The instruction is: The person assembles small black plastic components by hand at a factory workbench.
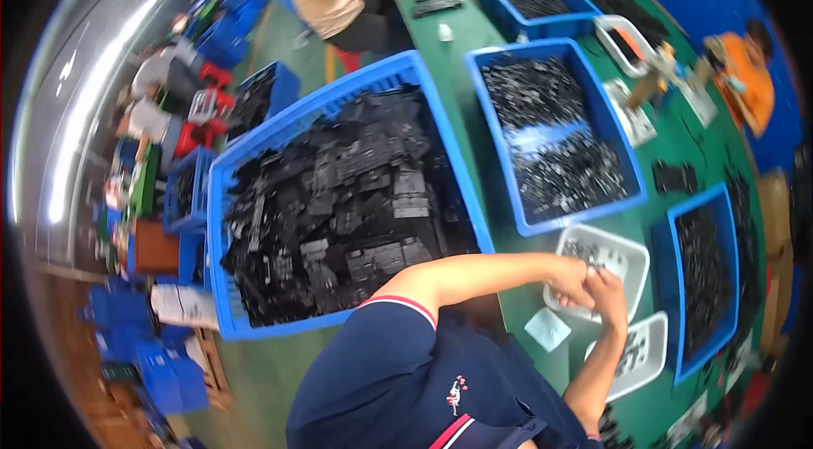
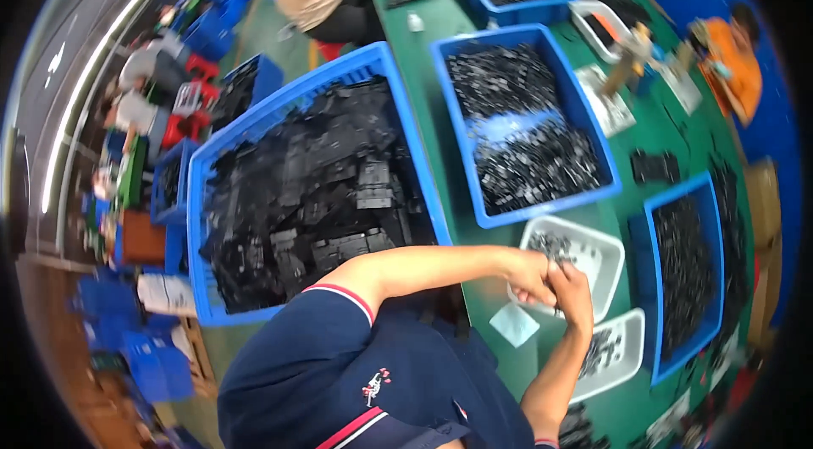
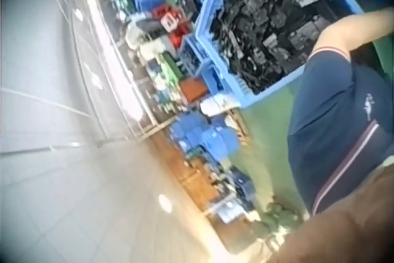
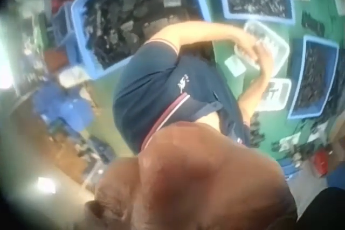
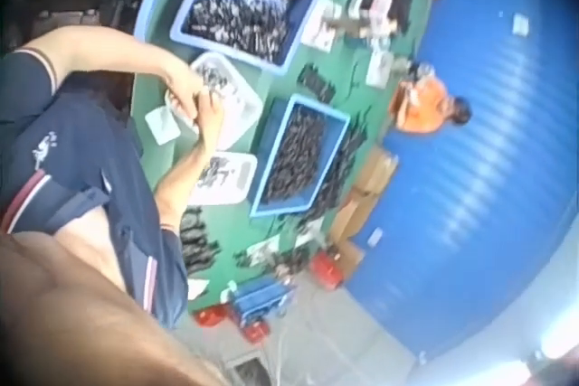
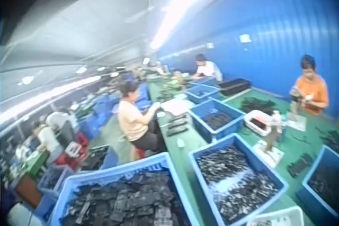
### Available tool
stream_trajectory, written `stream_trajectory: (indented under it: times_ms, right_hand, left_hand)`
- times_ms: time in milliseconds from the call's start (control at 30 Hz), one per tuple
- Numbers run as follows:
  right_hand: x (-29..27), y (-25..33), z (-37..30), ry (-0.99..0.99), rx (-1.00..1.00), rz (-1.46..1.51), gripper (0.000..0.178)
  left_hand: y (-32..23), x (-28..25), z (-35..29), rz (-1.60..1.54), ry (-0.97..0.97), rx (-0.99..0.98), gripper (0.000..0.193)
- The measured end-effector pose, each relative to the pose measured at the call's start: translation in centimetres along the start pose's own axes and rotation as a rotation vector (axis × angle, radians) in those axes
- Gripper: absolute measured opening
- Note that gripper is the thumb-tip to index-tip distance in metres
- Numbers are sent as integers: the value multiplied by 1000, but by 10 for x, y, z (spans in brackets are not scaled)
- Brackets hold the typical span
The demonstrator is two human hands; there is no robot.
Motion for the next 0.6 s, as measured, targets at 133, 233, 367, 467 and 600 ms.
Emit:
stream_trajectory:
  times_ms: [133,233,367,467,600]
  right_hand:
    - [6,-2,-2,59,61,81,26]
    - [2,-12,7,-74,24,186,32]
    - [-16,-22,9,-369,66,286,40]
    - [-20,-23,14,-552,11,801,40]
    - [-70,-11,39,-297,-192,1131,33]
  left_hand:
    - [9,6,6,83,-34,-94,26]
    - [12,12,4,75,-72,-131,25]
    - [-24,19,-6,616,-315,376,30]
    - [-60,10,-33,602,-634,394,31]
    - [-113,16,-38,632,-1066,938,21]
Point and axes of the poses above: each hand's wrist, its own z-axis towards the middle knuckle, its own x-axis out of the palm, y = z × x, the point moved 7 cm from there along z, towards the middle knuckle, and after that the axes turned 1 degree about -z, right-handed, at the moved point
